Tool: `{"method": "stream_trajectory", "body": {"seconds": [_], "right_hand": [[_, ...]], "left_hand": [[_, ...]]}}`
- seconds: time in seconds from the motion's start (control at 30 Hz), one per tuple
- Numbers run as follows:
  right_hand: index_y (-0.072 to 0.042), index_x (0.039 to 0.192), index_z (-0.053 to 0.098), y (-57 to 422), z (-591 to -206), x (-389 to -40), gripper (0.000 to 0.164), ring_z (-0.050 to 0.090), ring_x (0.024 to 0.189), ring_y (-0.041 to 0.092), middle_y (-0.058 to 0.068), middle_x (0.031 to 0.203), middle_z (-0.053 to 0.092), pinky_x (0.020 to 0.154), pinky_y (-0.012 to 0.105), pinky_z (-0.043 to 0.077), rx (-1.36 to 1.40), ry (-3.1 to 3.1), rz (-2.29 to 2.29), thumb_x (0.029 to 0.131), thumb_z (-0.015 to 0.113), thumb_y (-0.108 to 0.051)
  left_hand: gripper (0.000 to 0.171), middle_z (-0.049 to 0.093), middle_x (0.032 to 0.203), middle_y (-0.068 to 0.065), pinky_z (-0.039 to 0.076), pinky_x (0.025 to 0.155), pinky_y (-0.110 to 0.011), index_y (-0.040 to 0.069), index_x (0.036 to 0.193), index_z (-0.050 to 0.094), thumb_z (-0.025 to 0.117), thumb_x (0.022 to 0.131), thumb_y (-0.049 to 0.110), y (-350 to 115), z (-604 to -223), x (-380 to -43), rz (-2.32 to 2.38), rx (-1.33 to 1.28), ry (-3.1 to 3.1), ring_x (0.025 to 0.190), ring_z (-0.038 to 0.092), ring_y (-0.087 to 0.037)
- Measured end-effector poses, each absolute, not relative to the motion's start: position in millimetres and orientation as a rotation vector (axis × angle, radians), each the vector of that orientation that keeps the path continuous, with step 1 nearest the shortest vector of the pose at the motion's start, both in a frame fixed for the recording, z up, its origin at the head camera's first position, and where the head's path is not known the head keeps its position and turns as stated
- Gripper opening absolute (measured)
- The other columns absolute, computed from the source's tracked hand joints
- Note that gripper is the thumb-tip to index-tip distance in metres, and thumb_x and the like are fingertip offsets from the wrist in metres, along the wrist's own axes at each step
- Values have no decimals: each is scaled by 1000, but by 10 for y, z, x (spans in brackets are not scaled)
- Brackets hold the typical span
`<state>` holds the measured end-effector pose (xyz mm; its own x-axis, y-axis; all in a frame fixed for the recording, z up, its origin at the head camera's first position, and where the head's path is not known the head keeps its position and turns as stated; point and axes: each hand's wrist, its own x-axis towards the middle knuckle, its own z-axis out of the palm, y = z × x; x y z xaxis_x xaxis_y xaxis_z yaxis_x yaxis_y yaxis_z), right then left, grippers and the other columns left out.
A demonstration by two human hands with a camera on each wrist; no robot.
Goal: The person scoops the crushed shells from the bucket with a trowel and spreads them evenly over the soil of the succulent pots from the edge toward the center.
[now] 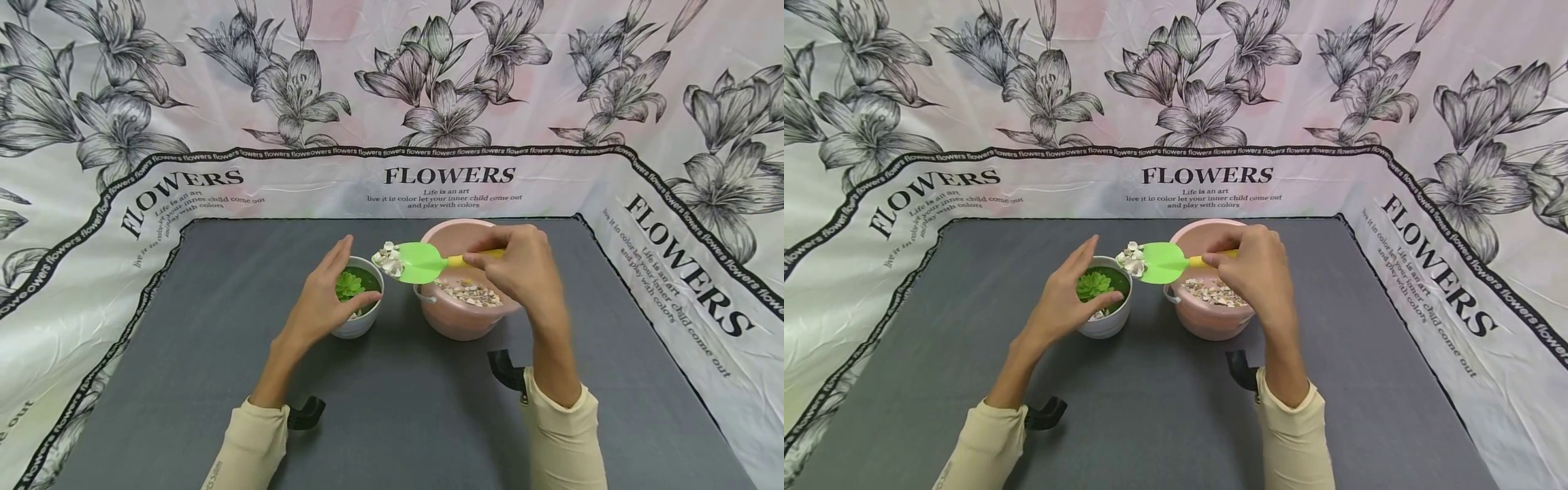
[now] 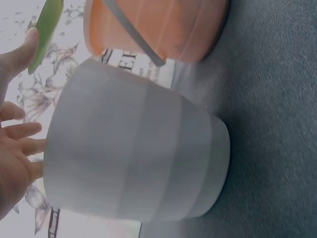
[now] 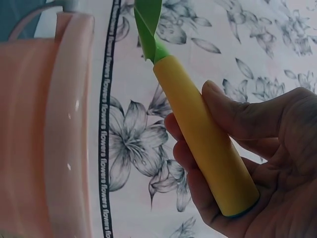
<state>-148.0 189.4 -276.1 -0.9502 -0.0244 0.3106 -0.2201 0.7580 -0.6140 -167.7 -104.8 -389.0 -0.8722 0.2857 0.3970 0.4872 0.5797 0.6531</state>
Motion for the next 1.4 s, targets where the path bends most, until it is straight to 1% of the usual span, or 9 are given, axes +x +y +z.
{"method": "stream_trajectory", "body": {"seconds": [0.23, 0.4, 0.57, 0.73, 0.9, 1.03, 1.13, 1.27, 1.4], "right_hand": [[-7, 90, 83, 1770, -2790, -1535, 3, 69, 89, 28, 11, 89, 81, 75, 34, 51, 168, -2711, 1003, 88, 82, -8], [-7, 92, 84, 1680, -2826, -1583, 7, 71, 84, 27, 10, 87, 81, 71, 32, 51, 199, -2699, 1034, 85, 83, -4], [-7, 88, 83, 1582, -2857, -1615, 12, 70, 83, 23, 8, 84, 79, 75, 32, 54, 267, -2674, 1117, 84, 79, 3], [-9, 89, 83, 1469, -2891, -1638, 8, 69, 86, 23, 7, 88, 80, 77, 34, 55, 270, -2734, 1104, 87, 79, -3], [-9, 92, 82, 1334, -2934, -1674, 5, 69, 85, 22, 8, 92, 81, 75, 34, 54, 296, -2804, 1064, 89, 79, -8], [-8, 94, 81, 1195, -2957, -1691, 6, 64, 68, 19, 8, 91, 79, 60, 28, 50, 300, -2867, 1089, 92, 76, -10], [-7, 92, 80, 1078, -2965, -1703, 7, 54, 57, 17, 9, 85, 75, 51, 25, 40, 334, -2892, 1115, 92, 73, -6], [-11, 77, 77, 912, -2962, -1728, 13, 47, 62, 13, -1, 71, 65, 54, 25, 35, 461, -2878, 865, 87, 75, -4], [-16, 62, 67, 725, -2917, -1729, 26, 47, 62, 14, -7, 59, 51, 58, 30, 38, 559, -2839, 475, 82, 79, -6]], "left_hand": [[105, 26, 174, -14, 35, 125, -60, 9, 166, 25, 87, 86, 34, -1175, -3957, -1677, -1204, -595, -2568, 161, 28, -37], [106, 25, 174, -15, 35, 124, -61, 10, 167, 23, 88, 86, 35, -1281, -4017, -1663, -1216, -537, -2596, 161, 28, -37], [108, 23, 175, -12, 33, 124, -63, 13, 168, 21, 87, 86, 39, -1389, -4076, -1652, -1211, -501, -2639, 161, 27, -38], [111, 20, 176, -11, 31, 125, -65, 15, 169, 18, 87, 85, 39, -1506, -4142, -1634, -1232, -451, -2686, 162, 24, -39], [124, 15, 177, -10, 28, 124, -68, 18, 170, 4, 88, 83, 43, -1608, -4234, -1630, -1300, -413, -2783, 163, 18, -41], [140, 14, 178, -6, 27, 126, -65, 18, 169, -7, 94, 75, 45, -1648, -4331, -1652, -1419, -395, -2808, 164, 17, -37], [144, 19, 176, -14, 31, 124, -64, 14, 170, -4, 98, 71, 42, -1644, -4388, -1662, -1487, -390, -2801, 161, 26, -40], [134, 36, 166, -23, 40, 118, -64, 10, 168, 12, 100, 70, 32, -1599, -4418, -1672, -1553, -393, -2776, 149, 43, -44], [125, 47, 156, -21, 45, 113, -60, 9, 163, 20, 100, 69, 30, -1563, -4412, -1682, -1598, -364, -2768, 141, 52, -40]]}}
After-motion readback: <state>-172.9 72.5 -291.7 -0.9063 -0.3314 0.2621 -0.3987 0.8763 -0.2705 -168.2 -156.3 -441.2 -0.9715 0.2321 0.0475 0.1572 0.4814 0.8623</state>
